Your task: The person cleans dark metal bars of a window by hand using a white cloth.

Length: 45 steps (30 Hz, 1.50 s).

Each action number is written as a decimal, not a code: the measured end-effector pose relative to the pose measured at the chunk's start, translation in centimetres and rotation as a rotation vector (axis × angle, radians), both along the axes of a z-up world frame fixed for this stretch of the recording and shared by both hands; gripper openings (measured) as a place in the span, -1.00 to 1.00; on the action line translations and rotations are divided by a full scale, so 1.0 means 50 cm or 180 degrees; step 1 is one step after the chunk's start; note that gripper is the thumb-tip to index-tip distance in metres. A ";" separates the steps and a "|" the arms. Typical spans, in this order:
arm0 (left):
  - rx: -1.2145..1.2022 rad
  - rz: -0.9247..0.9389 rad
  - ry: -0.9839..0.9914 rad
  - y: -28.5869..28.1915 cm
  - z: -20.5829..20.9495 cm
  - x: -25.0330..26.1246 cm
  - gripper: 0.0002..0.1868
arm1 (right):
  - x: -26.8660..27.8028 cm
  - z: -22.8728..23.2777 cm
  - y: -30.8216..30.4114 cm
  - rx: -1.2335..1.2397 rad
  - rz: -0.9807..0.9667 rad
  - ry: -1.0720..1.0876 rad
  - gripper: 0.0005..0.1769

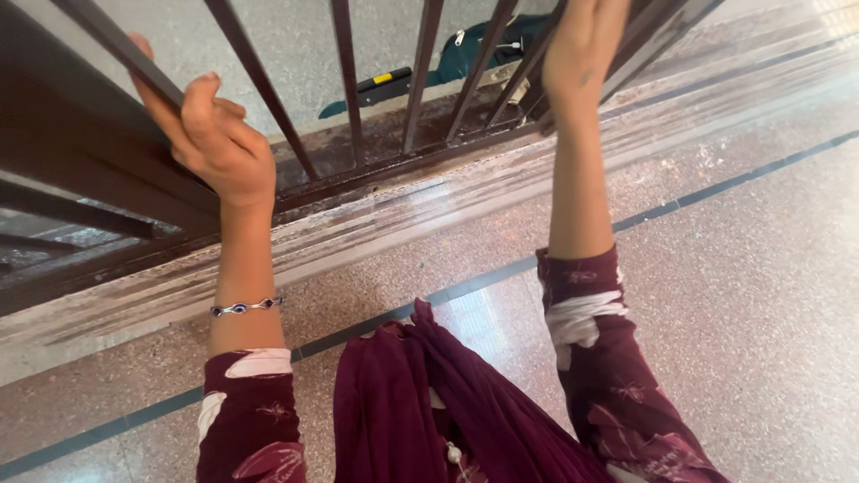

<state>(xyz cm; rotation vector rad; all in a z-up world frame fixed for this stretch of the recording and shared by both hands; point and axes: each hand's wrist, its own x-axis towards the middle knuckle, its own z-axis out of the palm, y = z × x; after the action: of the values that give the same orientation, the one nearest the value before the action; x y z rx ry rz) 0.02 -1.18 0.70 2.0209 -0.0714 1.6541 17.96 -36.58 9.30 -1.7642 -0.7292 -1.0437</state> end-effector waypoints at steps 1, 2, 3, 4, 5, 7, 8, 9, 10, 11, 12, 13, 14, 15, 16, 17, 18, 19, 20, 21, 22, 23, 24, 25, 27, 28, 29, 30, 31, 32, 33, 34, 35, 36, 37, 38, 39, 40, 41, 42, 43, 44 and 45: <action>0.0034 -0.0008 0.0002 0.005 0.005 -0.002 -0.48 | -0.012 -0.016 0.010 0.0067 0.0287 0.0239 -0.55; 0.0050 0.0014 0.0019 0.007 0.008 -0.004 -0.48 | -0.022 -0.028 0.020 0.0154 0.0627 0.0637 -0.54; 0.0054 0.0027 0.0031 0.005 0.008 -0.004 -0.48 | -0.029 -0.037 0.021 0.0217 0.0969 0.1025 -0.52; 0.0057 0.0041 0.0044 0.003 0.008 -0.003 -0.48 | -0.042 -0.050 0.021 0.0143 0.0878 0.1067 -0.51; 0.0042 0.0040 0.0038 0.004 0.008 -0.001 -0.47 | -0.056 -0.068 0.027 0.0073 0.0804 0.1106 -0.50; 0.0012 0.0039 0.0040 0.004 0.004 -0.001 -0.46 | -0.077 -0.099 0.028 -0.0125 0.0694 0.1165 -0.50; 0.0044 0.0084 0.0048 0.006 0.002 -0.001 -0.46 | -0.087 -0.116 0.024 -0.0253 0.0657 0.1183 -0.50; 0.0073 0.0117 0.0056 0.007 0.000 0.004 -0.46 | -0.096 -0.133 0.018 -0.0381 0.0608 0.1202 -0.50; 0.0103 0.0150 0.0064 0.007 -0.001 0.005 -0.47 | -0.105 -0.153 0.014 -0.0475 0.0565 0.1295 -0.52; 0.0088 0.0108 0.0042 0.006 -0.001 0.005 -0.47 | -0.111 -0.173 0.008 -0.0581 0.0524 0.1381 -0.54; 0.0072 0.0066 0.0020 0.006 0.000 0.005 -0.47 | -0.115 -0.192 0.001 -0.0687 0.0482 0.1467 -0.55; 0.0056 0.0031 -0.0011 0.006 0.001 0.005 -0.47 | -0.115 -0.211 -0.001 -0.0743 0.0271 0.1556 -0.60; 0.0070 0.0031 -0.0014 0.006 0.003 0.005 -0.47 | -0.118 -0.229 -0.001 -0.0799 0.0059 0.1645 -0.64; 0.0084 0.0031 -0.0010 0.007 0.005 0.003 -0.47 | -0.121 -0.242 -0.004 -0.0854 -0.0152 0.1739 -0.66; 0.0098 0.0032 -0.0005 0.007 0.005 0.002 -0.46 | -0.122 -0.249 -0.007 -0.0844 -0.0241 0.1715 -0.69; 0.0094 0.0032 -0.0013 0.006 0.005 0.002 -0.46 | -0.126 -0.254 -0.002 -0.0825 -0.0332 0.1690 -0.72; 0.0091 0.0032 -0.0022 0.005 0.004 0.003 -0.46 | -0.130 -0.256 0.003 -0.0806 -0.0422 0.1665 -0.75; 0.0096 0.0028 -0.0025 0.006 0.003 0.004 -0.46 | -0.137 -0.255 0.008 -0.0856 -0.0508 0.1394 -0.77; 0.0078 0.0012 -0.0002 0.011 0.003 0.005 -0.47 | -0.144 -0.252 0.012 -0.0905 -0.0591 0.1123 -0.79; 0.0044 -0.0015 0.0029 0.013 -0.002 0.003 -0.48 | -0.153 -0.251 0.011 -0.0971 -0.0682 0.0860 -0.81; 0.0009 -0.0042 0.0060 0.014 -0.007 0.001 -0.48 | -0.160 -0.250 0.012 -0.0912 -0.0711 0.0946 -0.81; 0.0005 -0.0068 0.0054 0.016 -0.010 0.001 -0.49 | -0.163 -0.249 0.014 -0.0840 -0.0747 0.1024 -0.81; 0.0000 -0.0093 0.0048 0.017 -0.012 0.001 -0.49 | -0.166 -0.247 0.014 -0.0767 -0.0782 0.1100 -0.79; 0.0001 -0.0122 0.0037 0.018 -0.013 0.004 -0.49 | -0.172 -0.246 0.009 -0.0981 -0.0950 0.0889 -0.81; 0.0047 -0.0039 0.0089 0.018 -0.015 0.000 -0.51 | -0.184 -0.247 -0.001 -0.1402 -0.1284 0.0456 -0.81; 0.0072 0.0003 0.0110 0.019 -0.016 0.000 -0.53 | -0.183 -0.248 -0.001 -0.1428 -0.1285 0.0599 -0.82; 0.0063 -0.0035 0.0088 0.019 -0.017 0.003 -0.53 | -0.180 -0.249 -0.001 -0.1468 -0.1272 0.0737 -0.82; 0.0055 -0.0072 0.0065 0.021 -0.019 0.007 -0.54 | -0.177 -0.250 -0.001 -0.1508 -0.1259 0.0875 -0.81; 0.0047 -0.0100 0.0061 0.023 -0.023 0.005 -0.54 | -0.172 -0.250 0.000 -0.1574 -0.1302 0.0941 -0.84; 0.0055 -0.0073 0.0063 0.027 -0.025 0.005 -0.55 | -0.162 -0.248 0.003 -0.1640 -0.1346 0.1008 -0.87; 0.0066 -0.0055 0.0061 0.031 -0.026 0.008 -0.55 | -0.157 -0.246 0.003 -0.1702 -0.1398 0.1073 -0.90; 0.0051 -0.0042 0.0069 0.029 -0.029 0.006 -0.55 | -0.157 -0.245 0.001 -0.1708 -0.1369 0.1106 -0.86; 0.0046 -0.0036 0.0062 0.029 -0.028 0.009 -0.56 | -0.154 -0.242 0.000 -0.1700 -0.1348 0.1128 -0.82; 0.0014 -0.0037 0.0063 0.027 -0.029 0.007 -0.56 | -0.152 -0.241 -0.002 -0.1692 -0.1328 0.1149 -0.78; -0.0009 -0.0048 0.0076 0.027 -0.029 0.007 -0.56 | -0.155 -0.242 -0.006 -0.1670 -0.1219 0.1178 -0.79; 0.0030 -0.0047 0.0071 0.031 -0.027 0.009 -0.56 | -0.158 -0.243 -0.013 -0.1647 -0.1110 0.1206 -0.79; 0.0050 -0.0045 0.0073 0.035 -0.028 0.010 -0.56 | -0.163 -0.243 -0.026 -0.1643 -0.1003 0.1236 -0.80; 0.0053 -0.0043 0.0079 0.035 -0.032 0.010 -0.56 | -0.157 -0.237 -0.040 -0.1619 -0.0861 0.1480 -0.83; 0.0062 -0.0034 0.0084 0.037 -0.033 0.009 -0.57 | -0.144 -0.224 -0.052 -0.1588 -0.0710 0.1721 -0.85; 0.0054 -0.0025 0.0094 0.037 -0.033 0.007 -0.57 | -0.141 -0.209 -0.062 -0.1555 -0.0557 0.1960 -0.88; 0.0052 -0.0027 0.0088 0.037 -0.030 0.010 -0.58 | -0.140 -0.190 -0.068 -0.1250 -0.0719 0.2350 -0.85; 0.0051 -0.0029 0.0082 0.036 -0.024 0.013 -0.58 | -0.143 -0.166 -0.077 -0.0936 -0.0874 0.2736 -0.81; 0.0045 -0.0029 0.0082 0.029 -0.023 0.005 -0.59 | -0.149 -0.140 -0.086 -0.0442 -0.0747 0.2281 -0.75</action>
<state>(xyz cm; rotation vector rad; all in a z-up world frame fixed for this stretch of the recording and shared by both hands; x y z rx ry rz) 0.28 0.29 -0.46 2.0490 -0.0834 1.6260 10.51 -40.87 2.30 -2.1885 -0.1480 -0.4379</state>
